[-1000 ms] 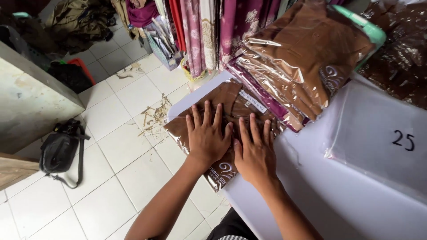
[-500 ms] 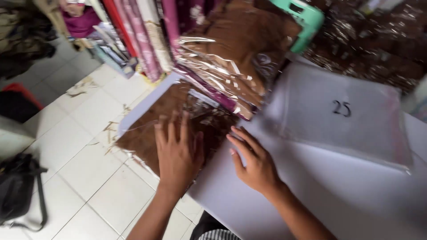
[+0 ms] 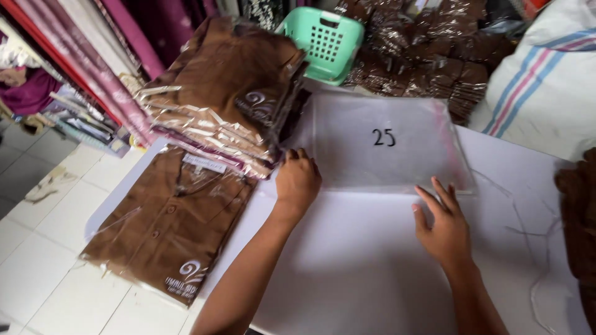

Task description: Packing folded brown shirts into clear plastic sleeves at a packaging station.

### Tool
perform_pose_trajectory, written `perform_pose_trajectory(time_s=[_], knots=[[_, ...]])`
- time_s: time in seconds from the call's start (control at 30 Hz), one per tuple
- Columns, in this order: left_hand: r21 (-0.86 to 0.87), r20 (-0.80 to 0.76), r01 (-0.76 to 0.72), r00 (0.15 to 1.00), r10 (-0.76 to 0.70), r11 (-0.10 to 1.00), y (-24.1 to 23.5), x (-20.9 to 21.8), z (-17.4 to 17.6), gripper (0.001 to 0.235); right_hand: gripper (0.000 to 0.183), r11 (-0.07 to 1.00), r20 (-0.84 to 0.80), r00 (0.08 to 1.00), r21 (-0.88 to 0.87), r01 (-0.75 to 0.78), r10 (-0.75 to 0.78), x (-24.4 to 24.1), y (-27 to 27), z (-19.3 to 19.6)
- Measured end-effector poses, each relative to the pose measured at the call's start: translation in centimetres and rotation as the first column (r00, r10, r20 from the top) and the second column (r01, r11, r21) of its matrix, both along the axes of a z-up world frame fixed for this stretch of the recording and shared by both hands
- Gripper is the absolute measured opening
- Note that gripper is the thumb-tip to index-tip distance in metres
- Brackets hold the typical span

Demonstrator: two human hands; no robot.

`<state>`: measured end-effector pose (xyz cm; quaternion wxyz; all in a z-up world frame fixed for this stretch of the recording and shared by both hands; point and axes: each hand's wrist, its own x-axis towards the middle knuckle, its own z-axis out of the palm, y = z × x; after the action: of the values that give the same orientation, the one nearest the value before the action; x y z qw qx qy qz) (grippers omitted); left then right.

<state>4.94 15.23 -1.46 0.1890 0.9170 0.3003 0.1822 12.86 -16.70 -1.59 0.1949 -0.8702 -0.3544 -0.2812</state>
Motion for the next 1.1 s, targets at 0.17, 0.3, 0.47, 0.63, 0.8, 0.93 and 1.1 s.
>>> perform_pose_trajectory(time_s=[0.17,0.3,0.47,0.63,0.8,0.93,1.1], knots=[[0.045,0.167,0.005,0.986,-0.013,0.999,0.9,2.8,-2.9,0.027,0.045,0.999,-0.079,0.996,0.037,0.03,-0.027,-0.1,1.1,-0.5],[-0.196,0.351,0.013,0.935,0.057,0.98,1.2,2.5,-2.6,0.035,0.045,0.999,-0.121,0.992,0.035,-0.027,0.031,-0.1,1.8,-0.7],[-0.143,0.377,0.011,0.925,0.044,0.99,1.0,2.0,-1.1,0.021,0.045,1.0,-0.177,0.984,0.012,-0.001,0.003,-0.1,1.6,-1.2],[-0.264,0.399,0.036,0.914,0.075,0.964,1.3,1.4,0.5,0.034,0.046,1.0,-0.203,0.979,0.011,0.006,-0.004,-0.3,1.9,-0.8],[-0.611,0.311,0.032,0.929,0.203,0.791,2.6,2.0,-1.6,0.037,0.044,0.995,-0.167,0.981,0.012,-0.095,0.096,0.3,4.0,0.5],[-0.662,0.311,0.052,0.927,0.21,0.748,2.2,2.3,-2.3,0.033,0.043,0.992,-0.124,0.984,0.015,-0.126,0.126,3.1,7.5,0.1],[-0.604,0.314,0.0,0.919,0.237,0.797,2.1,1.3,-0.3,0.022,0.041,0.994,-0.086,0.994,-0.077,-0.08,0.074,4.7,8.8,-1.6]])
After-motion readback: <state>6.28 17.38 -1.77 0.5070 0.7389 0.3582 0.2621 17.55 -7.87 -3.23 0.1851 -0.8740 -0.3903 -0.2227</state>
